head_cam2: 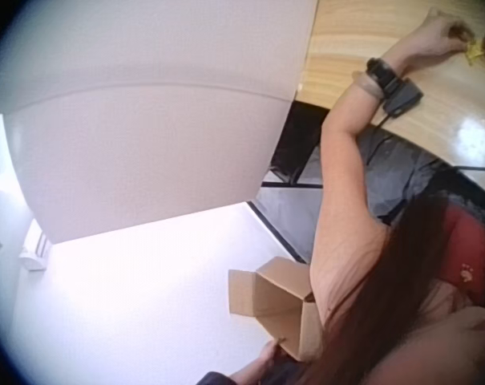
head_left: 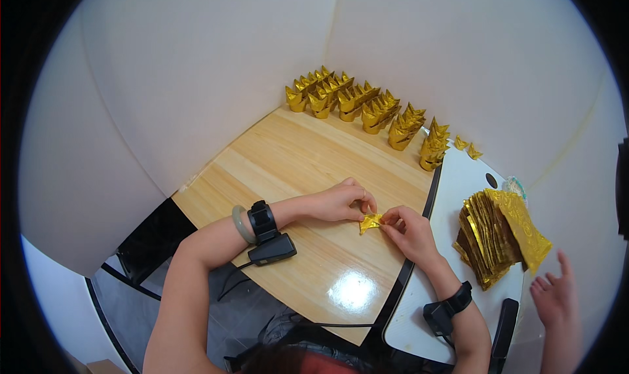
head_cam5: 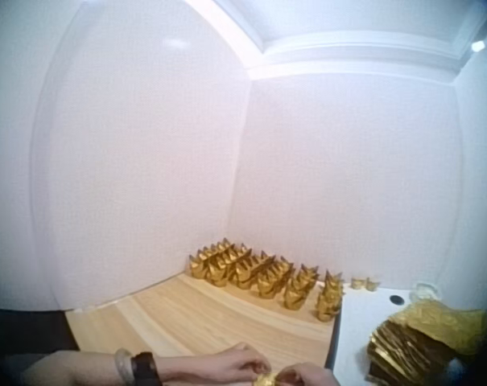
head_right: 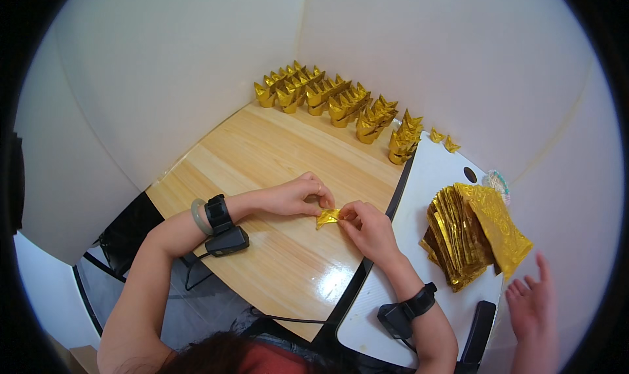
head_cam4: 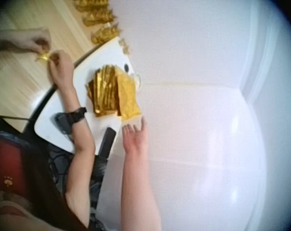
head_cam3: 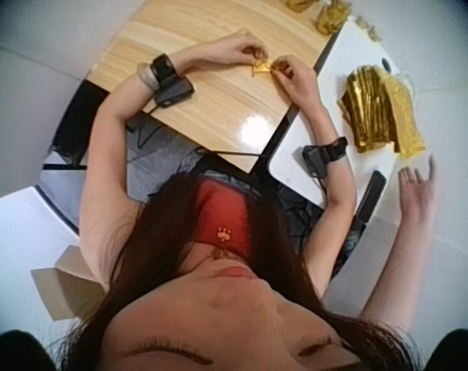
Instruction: Folding gold-colored paper sheets into traditional ingot shapes.
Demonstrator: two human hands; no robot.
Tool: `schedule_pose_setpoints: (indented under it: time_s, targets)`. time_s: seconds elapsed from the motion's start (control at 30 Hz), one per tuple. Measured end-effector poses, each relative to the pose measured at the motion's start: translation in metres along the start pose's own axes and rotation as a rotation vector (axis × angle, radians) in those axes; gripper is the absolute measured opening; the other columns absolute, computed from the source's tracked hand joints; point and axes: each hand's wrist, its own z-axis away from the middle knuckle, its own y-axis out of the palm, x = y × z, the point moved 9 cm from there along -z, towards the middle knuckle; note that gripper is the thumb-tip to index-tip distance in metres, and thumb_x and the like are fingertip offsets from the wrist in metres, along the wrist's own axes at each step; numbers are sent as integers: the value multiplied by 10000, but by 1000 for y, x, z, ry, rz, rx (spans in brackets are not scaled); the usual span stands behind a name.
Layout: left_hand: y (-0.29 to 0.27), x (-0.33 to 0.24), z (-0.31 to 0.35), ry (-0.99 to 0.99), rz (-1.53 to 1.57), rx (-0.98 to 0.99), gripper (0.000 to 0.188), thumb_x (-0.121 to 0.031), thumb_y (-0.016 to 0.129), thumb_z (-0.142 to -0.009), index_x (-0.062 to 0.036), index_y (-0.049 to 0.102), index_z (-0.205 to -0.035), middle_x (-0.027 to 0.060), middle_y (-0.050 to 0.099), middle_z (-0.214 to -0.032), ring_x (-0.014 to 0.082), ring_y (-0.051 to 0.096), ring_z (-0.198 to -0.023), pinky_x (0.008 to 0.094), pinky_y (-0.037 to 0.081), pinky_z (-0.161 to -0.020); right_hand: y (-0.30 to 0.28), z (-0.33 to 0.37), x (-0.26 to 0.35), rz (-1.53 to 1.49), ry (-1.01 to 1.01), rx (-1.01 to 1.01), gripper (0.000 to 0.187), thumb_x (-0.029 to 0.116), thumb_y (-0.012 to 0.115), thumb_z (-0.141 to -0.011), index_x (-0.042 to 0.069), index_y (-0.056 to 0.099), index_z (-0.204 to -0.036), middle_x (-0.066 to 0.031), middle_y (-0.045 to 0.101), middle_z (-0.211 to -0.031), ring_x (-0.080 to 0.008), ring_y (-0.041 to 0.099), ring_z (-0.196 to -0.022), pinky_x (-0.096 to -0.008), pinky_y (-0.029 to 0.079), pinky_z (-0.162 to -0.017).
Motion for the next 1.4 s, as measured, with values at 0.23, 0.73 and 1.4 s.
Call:
schedule_pose_setpoints:
  time_s: [0.23,0.73,1.4]
  targets:
    - [2,0,0,34,-40,8,205,-109,668,-790,-94,663,-994,22,607,-1000,221,417,-1059,331,343,-966,-7,0,0,1,25,-31,150,11,597,-776,23,598,-926,-112,638,-880,-237,634,-754,-302,510,-658]
    - [-2,0,3,106,-81,-77,201,-126,702,-751,-123,711,-952,42,619,-950,249,434,-1053,334,375,-935,-9,6,31,299,-333,-3,220,-55,522,-674,65,630,-823,-103,668,-988,-242,594,-1042,-457,388,-992]
    - [1,-11,4,89,-204,-35,394,-274,803,-645,-151,720,-1010,57,545,-962,258,434,-1019,327,391,-892,-20,10,21,275,-306,-21,255,-70,498,-680,63,620,-860,-91,671,-916,-262,574,-1082,-458,384,-987]
